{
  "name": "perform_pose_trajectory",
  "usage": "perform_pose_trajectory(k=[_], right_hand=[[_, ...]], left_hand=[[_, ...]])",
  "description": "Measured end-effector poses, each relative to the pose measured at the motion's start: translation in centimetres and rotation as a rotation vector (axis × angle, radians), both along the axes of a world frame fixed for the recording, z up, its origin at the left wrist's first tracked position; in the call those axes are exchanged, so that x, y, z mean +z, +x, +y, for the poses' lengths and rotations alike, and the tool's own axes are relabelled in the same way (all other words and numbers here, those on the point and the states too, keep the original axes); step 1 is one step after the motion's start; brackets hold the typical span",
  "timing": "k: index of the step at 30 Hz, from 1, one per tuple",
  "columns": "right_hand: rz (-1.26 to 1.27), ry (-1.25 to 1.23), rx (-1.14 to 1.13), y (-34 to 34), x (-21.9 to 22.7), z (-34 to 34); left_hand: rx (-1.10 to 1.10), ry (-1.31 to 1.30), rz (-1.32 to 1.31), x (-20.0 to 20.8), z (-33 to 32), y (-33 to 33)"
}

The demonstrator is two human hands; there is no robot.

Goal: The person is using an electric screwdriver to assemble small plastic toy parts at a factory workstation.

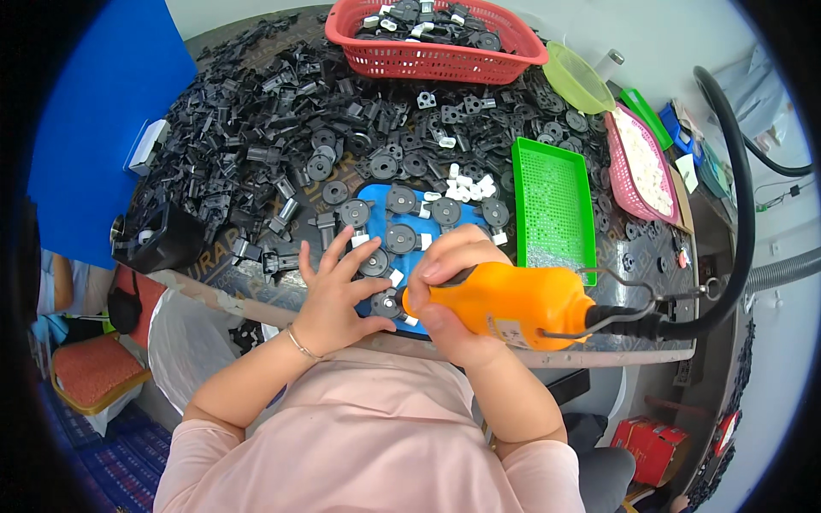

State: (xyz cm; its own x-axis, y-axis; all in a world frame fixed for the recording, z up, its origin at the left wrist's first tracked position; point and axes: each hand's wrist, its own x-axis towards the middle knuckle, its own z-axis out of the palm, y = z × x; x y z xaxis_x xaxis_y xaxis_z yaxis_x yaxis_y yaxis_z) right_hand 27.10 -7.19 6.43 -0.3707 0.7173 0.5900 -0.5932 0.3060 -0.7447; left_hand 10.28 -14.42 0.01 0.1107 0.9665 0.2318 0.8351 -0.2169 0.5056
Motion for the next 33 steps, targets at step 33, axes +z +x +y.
perform_pose_trajectory(k=[33], right_hand=[[-0.034, 0.033, -0.051, -0.6, -0.4, 0.4]], left_hand=[[-0.012, 0.043, -0.047, -0.3, -0.2, 0.1]])
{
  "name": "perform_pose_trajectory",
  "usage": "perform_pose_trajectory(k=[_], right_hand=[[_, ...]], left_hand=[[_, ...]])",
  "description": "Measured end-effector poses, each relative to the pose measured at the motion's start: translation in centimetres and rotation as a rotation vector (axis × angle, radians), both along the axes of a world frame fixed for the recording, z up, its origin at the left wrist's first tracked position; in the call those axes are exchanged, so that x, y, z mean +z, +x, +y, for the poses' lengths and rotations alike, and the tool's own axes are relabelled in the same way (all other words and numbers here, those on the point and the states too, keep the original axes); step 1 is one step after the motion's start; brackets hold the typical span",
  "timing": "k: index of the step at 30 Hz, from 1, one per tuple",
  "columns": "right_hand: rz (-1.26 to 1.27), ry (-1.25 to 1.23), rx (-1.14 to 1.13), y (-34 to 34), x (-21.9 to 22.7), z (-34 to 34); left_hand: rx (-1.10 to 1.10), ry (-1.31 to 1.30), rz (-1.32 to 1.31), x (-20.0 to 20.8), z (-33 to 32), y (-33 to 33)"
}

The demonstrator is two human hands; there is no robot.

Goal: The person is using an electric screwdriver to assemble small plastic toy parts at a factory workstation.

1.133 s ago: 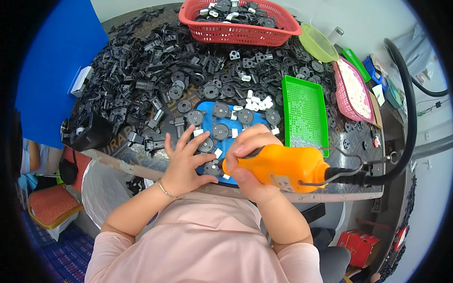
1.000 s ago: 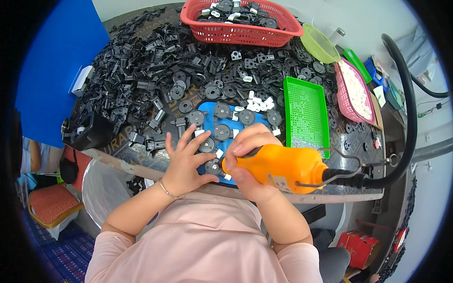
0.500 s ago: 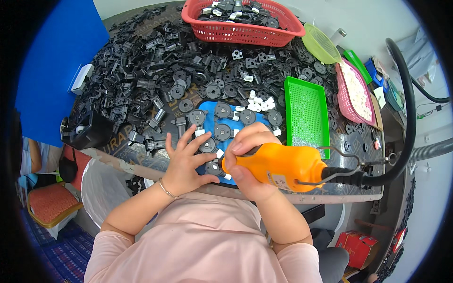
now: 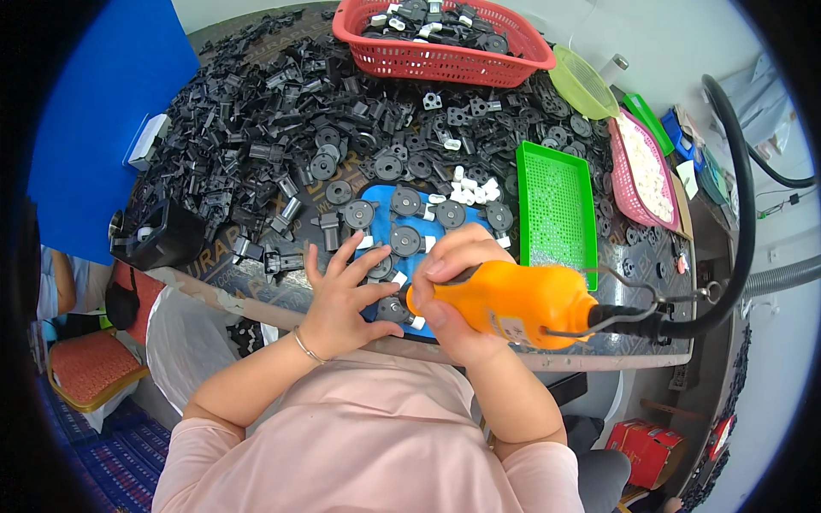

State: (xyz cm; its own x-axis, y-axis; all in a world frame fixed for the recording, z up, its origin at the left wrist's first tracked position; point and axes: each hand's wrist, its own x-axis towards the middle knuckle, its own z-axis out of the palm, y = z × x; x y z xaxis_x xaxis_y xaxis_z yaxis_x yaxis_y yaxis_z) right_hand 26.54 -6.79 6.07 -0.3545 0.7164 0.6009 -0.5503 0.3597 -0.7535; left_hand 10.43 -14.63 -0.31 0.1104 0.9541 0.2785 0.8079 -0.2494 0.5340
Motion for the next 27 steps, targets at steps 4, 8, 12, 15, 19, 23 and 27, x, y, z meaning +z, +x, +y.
perform_pose_trajectory(k=[4, 8, 12, 15, 19, 23, 27], right_hand=[[0.045, -0.051, 0.038, 0.1, 0.5, -0.2], [0.042, -0.075, 0.033, 0.2, 0.9, -0.7], [0.036, -0.073, 0.040, 0.2, 0.6, -0.6], [0.033, -0.093, 0.046, -0.1, 0.7, -0.7], [0.036, -0.092, 0.042, -0.3, 0.6, -0.7], [0.031, -0.122, 0.050, -0.4, 0.4, -0.6], [-0.089, -0.063, -0.001, -0.5, -0.7, 0.0]], left_hand=[[-0.012, -0.022, -0.010, -0.1, 0.1, 0.1], [-0.022, -0.032, -0.025, 0.1, 0.2, 0.5], [-0.013, -0.056, -0.021, 0.1, 0.1, 0.3], [0.002, -0.063, -0.018, 0.1, 0.0, -0.1], [0.004, -0.062, -0.017, -0.1, 0.1, -0.1], [0.002, -0.065, -0.023, 0.0, 0.1, -0.1], [0.003, -0.098, -0.006, 0.2, 0.3, -0.1]])
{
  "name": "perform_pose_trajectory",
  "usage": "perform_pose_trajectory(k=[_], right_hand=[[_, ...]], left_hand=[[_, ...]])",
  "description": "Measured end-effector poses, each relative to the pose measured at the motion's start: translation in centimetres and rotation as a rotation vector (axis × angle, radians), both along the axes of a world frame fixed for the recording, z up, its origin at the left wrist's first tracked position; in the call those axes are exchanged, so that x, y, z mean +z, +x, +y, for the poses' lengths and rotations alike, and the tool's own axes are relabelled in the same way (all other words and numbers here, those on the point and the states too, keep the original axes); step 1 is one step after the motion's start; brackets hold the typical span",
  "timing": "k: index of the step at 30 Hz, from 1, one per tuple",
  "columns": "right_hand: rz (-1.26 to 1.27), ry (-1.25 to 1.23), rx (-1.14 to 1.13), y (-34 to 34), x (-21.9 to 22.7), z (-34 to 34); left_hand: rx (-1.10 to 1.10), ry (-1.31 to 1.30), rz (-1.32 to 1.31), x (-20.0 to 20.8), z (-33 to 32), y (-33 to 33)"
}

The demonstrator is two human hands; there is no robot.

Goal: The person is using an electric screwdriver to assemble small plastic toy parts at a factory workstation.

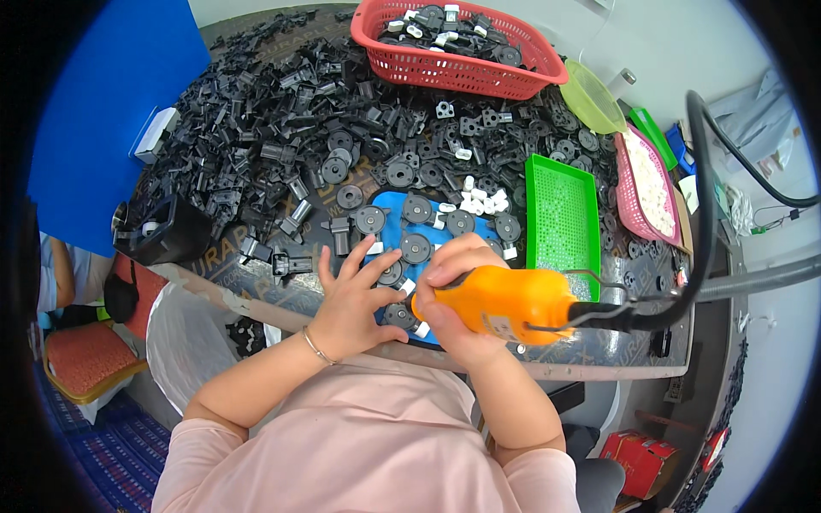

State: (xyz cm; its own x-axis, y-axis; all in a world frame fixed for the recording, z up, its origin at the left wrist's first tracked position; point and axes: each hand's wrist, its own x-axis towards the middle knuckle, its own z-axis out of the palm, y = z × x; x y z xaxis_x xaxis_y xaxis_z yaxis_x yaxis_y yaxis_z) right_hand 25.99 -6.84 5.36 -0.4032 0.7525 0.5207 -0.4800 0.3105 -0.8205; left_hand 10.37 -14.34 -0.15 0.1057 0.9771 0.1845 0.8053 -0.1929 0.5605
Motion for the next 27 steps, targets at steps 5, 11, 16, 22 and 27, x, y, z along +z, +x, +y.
perform_pose_trajectory(k=[5, 11, 16, 22, 27], right_hand=[[-0.141, 0.075, 0.012, -0.4, 0.1, 0.1], [-0.250, 0.164, 0.171, -1.3, 0.4, 0.7], [-0.227, 0.271, 0.221, -1.1, 0.9, 1.3], [0.139, -0.036, 0.348, 1.6, 3.3, 1.8], [0.245, -0.040, 0.052, 6.7, 4.9, 3.8]], left_hand=[[0.014, -0.013, -0.010, 0.1, 0.1, 0.3], [0.040, 0.049, 0.055, -0.7, 0.3, 0.3], [0.044, 0.055, 0.040, -0.6, 0.3, 0.6], [0.026, 0.014, 0.010, 0.6, -0.1, 0.3], [0.051, 0.143, 0.122, 0.1, -1.1, 0.0]])
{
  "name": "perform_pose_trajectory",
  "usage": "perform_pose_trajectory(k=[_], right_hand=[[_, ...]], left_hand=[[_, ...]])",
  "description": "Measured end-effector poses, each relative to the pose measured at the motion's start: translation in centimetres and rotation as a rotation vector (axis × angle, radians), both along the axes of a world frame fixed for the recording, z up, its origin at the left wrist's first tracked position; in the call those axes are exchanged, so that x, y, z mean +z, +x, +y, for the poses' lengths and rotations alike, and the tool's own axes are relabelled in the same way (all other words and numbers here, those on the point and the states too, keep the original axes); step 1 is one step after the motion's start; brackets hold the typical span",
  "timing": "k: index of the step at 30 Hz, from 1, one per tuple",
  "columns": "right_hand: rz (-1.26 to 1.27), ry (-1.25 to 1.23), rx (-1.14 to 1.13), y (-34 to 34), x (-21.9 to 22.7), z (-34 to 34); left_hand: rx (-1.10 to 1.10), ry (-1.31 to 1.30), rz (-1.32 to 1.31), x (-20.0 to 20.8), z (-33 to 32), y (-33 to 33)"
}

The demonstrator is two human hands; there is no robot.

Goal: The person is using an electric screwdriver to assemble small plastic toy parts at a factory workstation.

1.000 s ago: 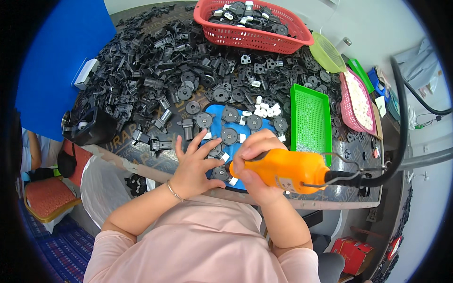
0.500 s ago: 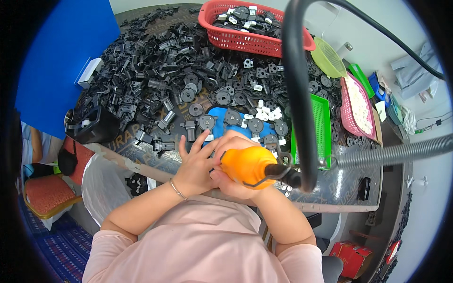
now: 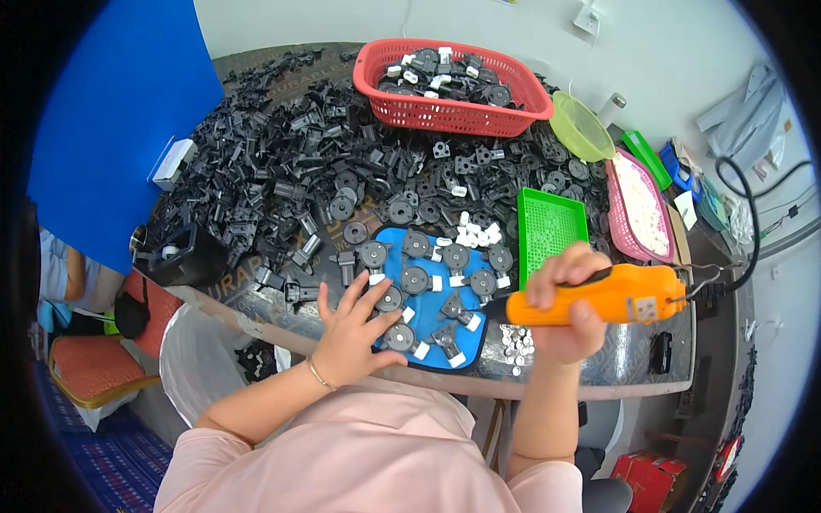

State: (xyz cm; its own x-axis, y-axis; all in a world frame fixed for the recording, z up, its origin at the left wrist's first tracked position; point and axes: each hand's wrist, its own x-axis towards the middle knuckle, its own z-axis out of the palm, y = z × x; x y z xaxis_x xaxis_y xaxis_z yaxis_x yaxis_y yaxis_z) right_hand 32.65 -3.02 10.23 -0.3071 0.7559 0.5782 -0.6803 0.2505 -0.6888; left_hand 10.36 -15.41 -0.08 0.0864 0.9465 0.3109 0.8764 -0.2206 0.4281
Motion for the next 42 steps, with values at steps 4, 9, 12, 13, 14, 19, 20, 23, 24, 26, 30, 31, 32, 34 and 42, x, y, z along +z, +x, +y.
perform_pose_trajectory(k=[4, 9, 12, 13, 14, 19, 20, 23, 24, 26, 30, 31, 32, 34, 42], right_hand=[[0.000, -0.090, -0.278, 4.1, -1.2, 1.1], [-0.018, -0.065, -0.420, 6.6, -2.9, 1.6], [0.023, -0.052, -0.476, 6.9, -3.2, 1.7], [0.018, -0.029, -0.493, 7.1, -3.3, 1.5], [0.011, -0.008, -0.510, 7.2, -3.3, 1.3], [0.015, 0.012, -0.562, 7.5, -3.3, 1.7], [0.010, 0.002, -0.571, 7.5, -3.3, 1.8], [0.009, -0.012, -0.569, 7.6, -3.4, 1.7], [0.016, -0.006, -0.542, 7.6, -3.3, 1.6], [0.010, 0.004, -0.560, 7.7, -3.2, 1.3], [-0.009, 0.025, -0.614, 8.5, -3.3, 0.8], [-0.006, 0.026, -0.624, 8.4, -3.3, 0.8], [0.004, 0.020, -0.617, 8.1, -3.3, 0.9], [-0.003, 0.017, -0.609, 7.9, -3.2, 0.7], [-0.028, 0.007, -0.575, 7.7, -3.5, 0.0]], left_hand=[[0.086, 0.151, -0.038, 0.1, 2.4, -3.6], [0.254, 0.120, 0.026, 0.0, 9.2, -10.2], [0.303, 0.019, 0.158, 0.3, 11.7, -10.7], [0.309, -0.004, 0.230, 0.2, 12.3, -10.5], [0.315, -0.027, 0.302, 0.1, 12.9, -10.2], [0.393, -0.068, 0.336, -0.6, 14.2, -10.4], [0.414, -0.108, 0.306, -0.4, 14.3, -10.7], [0.410, -0.055, 0.302, -0.3, 14.1, -11.7], [0.391, -0.023, 0.282, -0.3, 13.9, -11.9], [0.353, -0.025, 0.173, 1.0, 13.7, -10.2], [-0.024, 0.005, -0.133, 5.4, 9.8, -1.2], [-0.126, 0.074, -0.074, 5.4, 8.1, 1.2], [-0.183, 0.005, -0.060, 5.1, 6.6, 3.1], [-0.251, -0.064, -0.049, 3.8, 5.3, 5.4], [-0.144, 0.029, -0.011, 2.0, 4.6, 6.7]])
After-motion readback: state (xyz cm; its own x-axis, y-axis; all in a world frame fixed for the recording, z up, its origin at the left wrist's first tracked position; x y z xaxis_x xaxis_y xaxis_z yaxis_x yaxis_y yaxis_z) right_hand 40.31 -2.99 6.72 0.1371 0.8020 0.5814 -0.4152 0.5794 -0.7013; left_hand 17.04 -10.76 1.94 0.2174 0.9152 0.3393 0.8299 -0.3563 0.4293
